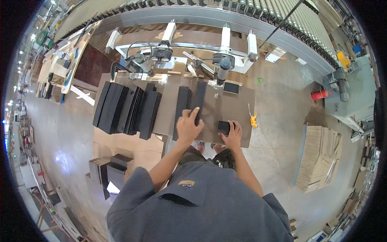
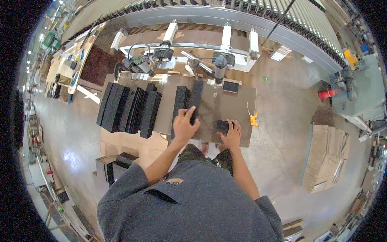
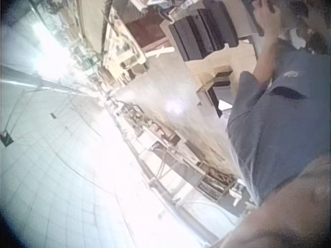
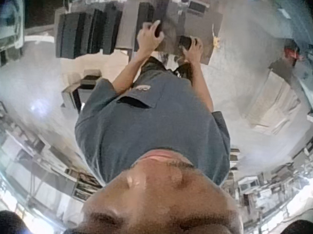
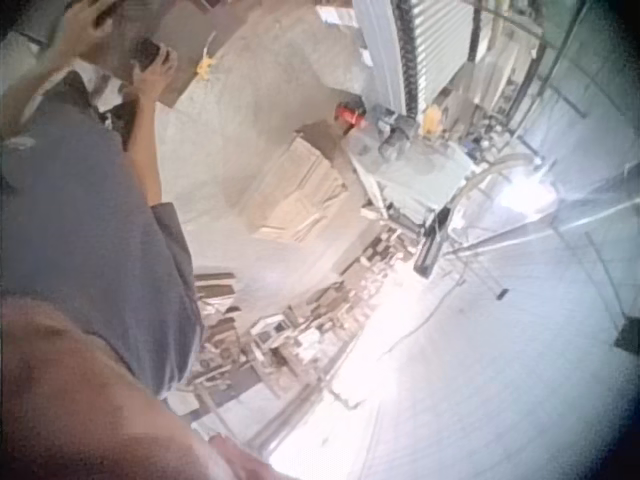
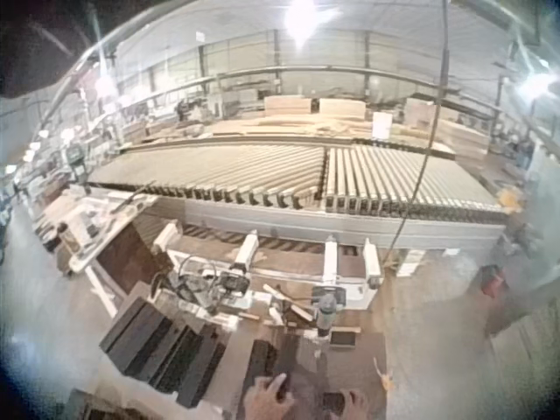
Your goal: The person picks up several black rectangular blocks from a workspace and stacks them on a nearby surface.
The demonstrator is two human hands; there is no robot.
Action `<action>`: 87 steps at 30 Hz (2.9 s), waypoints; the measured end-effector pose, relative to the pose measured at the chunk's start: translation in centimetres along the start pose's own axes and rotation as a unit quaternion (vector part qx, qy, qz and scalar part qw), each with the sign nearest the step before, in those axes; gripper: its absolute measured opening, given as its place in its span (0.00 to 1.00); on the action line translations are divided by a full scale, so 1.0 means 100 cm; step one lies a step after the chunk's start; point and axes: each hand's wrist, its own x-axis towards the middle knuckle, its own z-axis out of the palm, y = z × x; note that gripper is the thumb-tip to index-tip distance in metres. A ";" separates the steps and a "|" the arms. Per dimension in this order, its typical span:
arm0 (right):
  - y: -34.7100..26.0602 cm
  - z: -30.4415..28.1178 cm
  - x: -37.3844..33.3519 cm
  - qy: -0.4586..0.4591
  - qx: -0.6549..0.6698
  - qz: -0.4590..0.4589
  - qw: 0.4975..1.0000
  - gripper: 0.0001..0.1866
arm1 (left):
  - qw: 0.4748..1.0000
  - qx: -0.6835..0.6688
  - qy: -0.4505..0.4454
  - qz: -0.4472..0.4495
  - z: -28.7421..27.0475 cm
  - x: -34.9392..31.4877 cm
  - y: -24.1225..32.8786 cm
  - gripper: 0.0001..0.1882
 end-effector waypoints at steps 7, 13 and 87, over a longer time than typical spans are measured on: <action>0.009 0.001 0.011 -0.004 -0.027 -0.024 0.999 0.53 | 0.997 0.061 0.021 -0.040 -0.032 -0.010 -0.058 0.32; -0.004 -0.012 0.013 -0.034 0.000 0.008 0.999 0.49 | 0.991 0.104 0.083 -0.022 -0.055 -0.006 -0.090 0.25; -0.014 0.015 0.023 0.080 -0.087 0.035 0.992 0.49 | 0.995 0.090 -0.026 0.039 0.193 0.069 0.026 0.31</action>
